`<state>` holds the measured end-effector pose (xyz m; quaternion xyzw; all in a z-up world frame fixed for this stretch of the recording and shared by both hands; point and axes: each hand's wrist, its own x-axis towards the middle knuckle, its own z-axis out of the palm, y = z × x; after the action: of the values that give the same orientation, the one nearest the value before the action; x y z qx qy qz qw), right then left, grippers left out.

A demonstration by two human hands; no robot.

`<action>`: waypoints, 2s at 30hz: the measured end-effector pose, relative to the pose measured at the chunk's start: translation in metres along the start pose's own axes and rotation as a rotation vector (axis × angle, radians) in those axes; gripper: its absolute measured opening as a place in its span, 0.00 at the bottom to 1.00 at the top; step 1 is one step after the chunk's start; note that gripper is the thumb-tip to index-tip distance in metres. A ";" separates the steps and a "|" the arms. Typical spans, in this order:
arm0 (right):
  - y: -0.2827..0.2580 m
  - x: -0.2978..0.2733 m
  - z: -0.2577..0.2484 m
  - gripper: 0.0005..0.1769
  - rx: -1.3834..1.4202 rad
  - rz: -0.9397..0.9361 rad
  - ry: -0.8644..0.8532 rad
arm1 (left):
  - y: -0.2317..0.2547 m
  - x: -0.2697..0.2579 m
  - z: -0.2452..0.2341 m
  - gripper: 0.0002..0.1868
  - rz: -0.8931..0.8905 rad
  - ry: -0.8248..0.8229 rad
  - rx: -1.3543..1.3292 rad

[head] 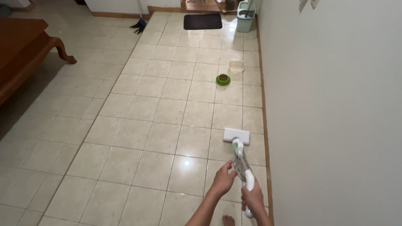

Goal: Mopping the tiled floor using a spray mop.

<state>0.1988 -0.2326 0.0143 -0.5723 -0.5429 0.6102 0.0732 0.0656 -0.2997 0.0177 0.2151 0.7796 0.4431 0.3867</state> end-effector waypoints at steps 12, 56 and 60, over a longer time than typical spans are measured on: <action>0.047 -0.128 0.057 0.49 -0.142 0.155 -0.013 | -0.057 -0.084 -0.045 0.35 -0.029 -0.020 -0.045; 0.015 -0.028 0.078 0.33 -0.531 -0.211 0.195 | -0.098 -0.095 -0.068 0.34 0.006 -0.034 0.024; 0.092 -0.123 0.059 0.32 -0.481 -0.081 0.137 | -0.147 -0.187 -0.039 0.34 0.047 -0.051 0.034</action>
<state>0.2429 -0.3911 0.0077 -0.5910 -0.6888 0.4199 -0.0041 0.1492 -0.5224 -0.0194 0.2510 0.7717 0.4331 0.3923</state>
